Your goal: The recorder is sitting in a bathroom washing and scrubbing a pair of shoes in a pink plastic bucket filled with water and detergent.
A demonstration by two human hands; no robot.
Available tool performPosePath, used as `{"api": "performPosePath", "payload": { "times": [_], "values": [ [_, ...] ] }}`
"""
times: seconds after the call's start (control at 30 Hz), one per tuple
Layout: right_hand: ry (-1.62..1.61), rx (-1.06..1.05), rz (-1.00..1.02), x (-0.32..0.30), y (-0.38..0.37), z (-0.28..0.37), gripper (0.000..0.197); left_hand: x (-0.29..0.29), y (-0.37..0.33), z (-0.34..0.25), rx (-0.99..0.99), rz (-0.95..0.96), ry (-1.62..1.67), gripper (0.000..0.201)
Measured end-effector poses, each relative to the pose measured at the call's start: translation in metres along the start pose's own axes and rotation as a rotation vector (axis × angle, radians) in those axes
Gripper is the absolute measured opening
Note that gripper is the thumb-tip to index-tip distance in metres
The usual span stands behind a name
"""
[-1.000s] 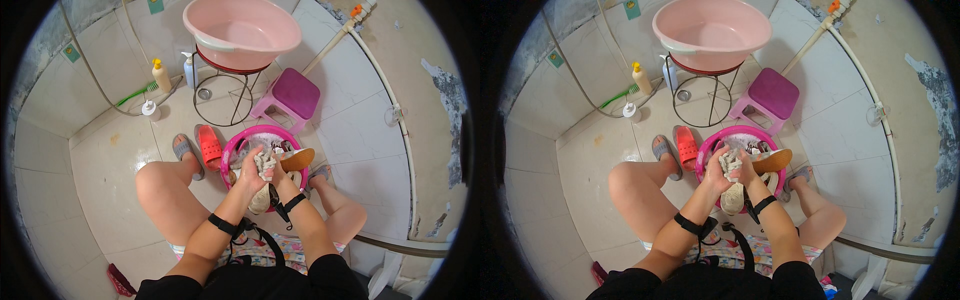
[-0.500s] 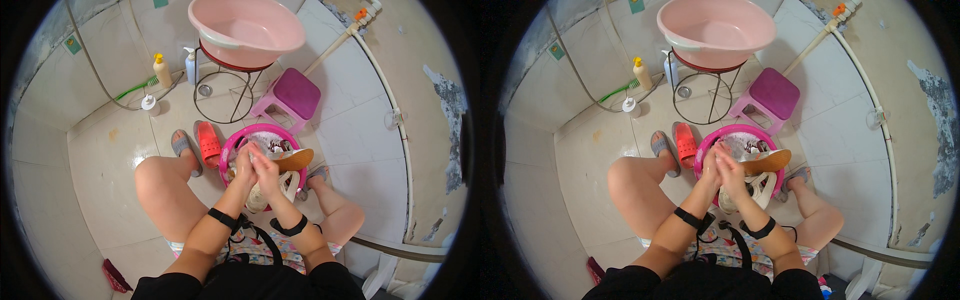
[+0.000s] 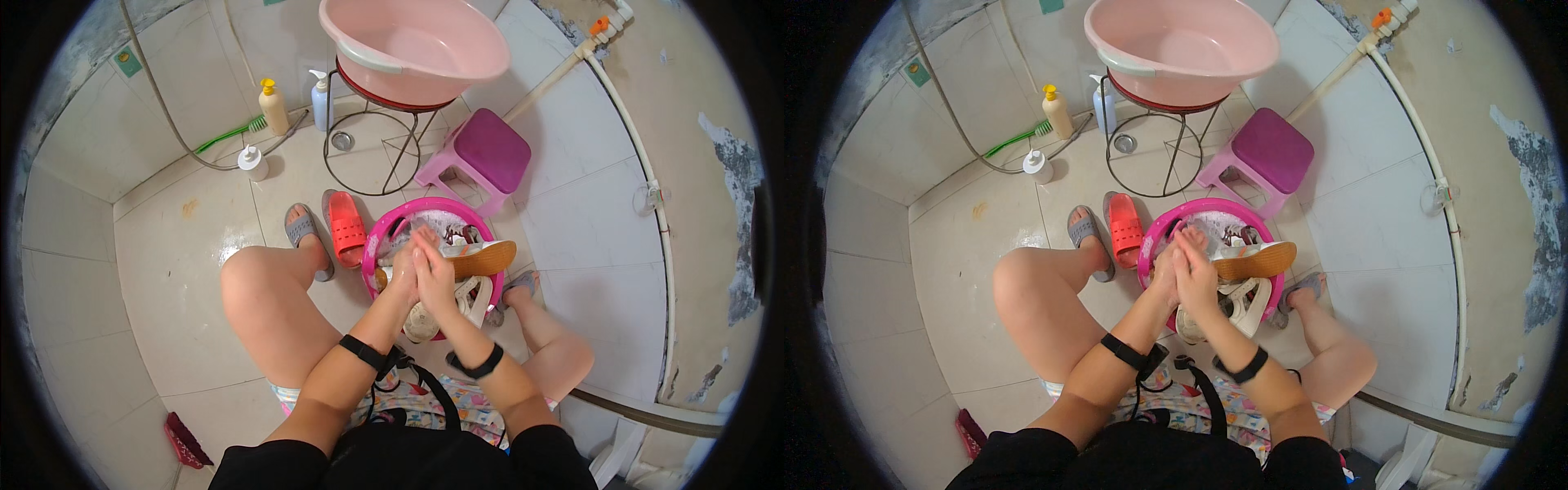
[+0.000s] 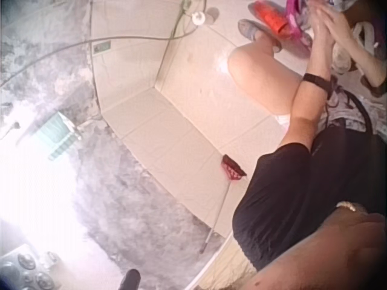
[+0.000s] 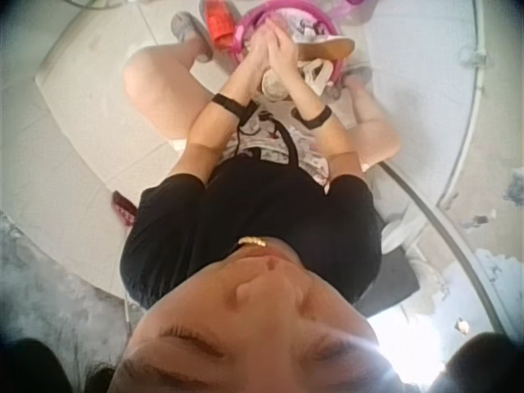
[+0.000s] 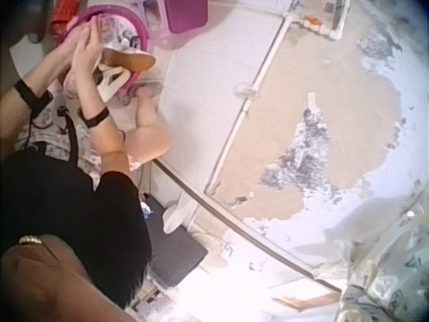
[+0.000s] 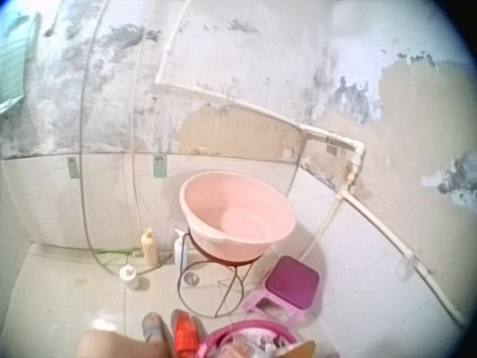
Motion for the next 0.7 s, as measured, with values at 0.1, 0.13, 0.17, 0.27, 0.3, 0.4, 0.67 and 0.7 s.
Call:
{"api": "performPosePath", "payload": {
  "times": [0.1, 0.13, 0.17, 0.27, 0.3, 0.4, 0.67, 0.7],
  "values": [
    [0.234, 0.094, 0.043, -0.024, -0.047, -0.039, 0.034, 0.021, 0.017, 0.011, -0.117, -0.061, -0.041, 0.039],
    [0.165, 0.14, -0.02, -0.032, -0.056, -0.05, 0.034, 0.029, 0.017, 0.014, -0.061, 0.013, -0.034, 0.037],
    [0.092, 0.187, -0.077, -0.034, -0.059, -0.057, 0.034, 0.025, 0.014, 0.016, -0.057, -0.054, -0.009, 0.031],
    [0.001, 0.055, -0.002, 0.003, -0.015, -0.024, 0.035, 0.0, 0.007, 0.001, -0.008, -0.118, -0.059, 0.031],
    [0.093, -0.033, -0.009, 0.009, 0.001, -0.01, 0.035, -0.007, 0.005, -0.003, -0.005, -0.051, -0.021, 0.033],
    [0.123, -0.024, 0.062, 0.003, -0.01, -0.016, 0.033, -0.002, 0.001, 0.003, -0.02, -0.022, -0.086, 0.04],
    [0.029, -0.038, -0.037, 0.0, -0.009, -0.011, 0.033, -0.003, 0.001, -0.001, -0.08, -0.048, -0.047, 0.038],
    [0.04, -0.07, -0.022, 0.01, 0.008, 0.002, 0.032, -0.012, -0.006, -0.004, -0.006, -0.004, -0.026, 0.04]
  ]
}}
Point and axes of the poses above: each hand's wrist, its own y-axis away from the middle knuckle, its own x-axis out of the palm, z = x × y, the point moved 4 cm from there along -y, towards the middle knuckle, and after that the axes turned 3 degrees about -y, right-handed, at the moved point
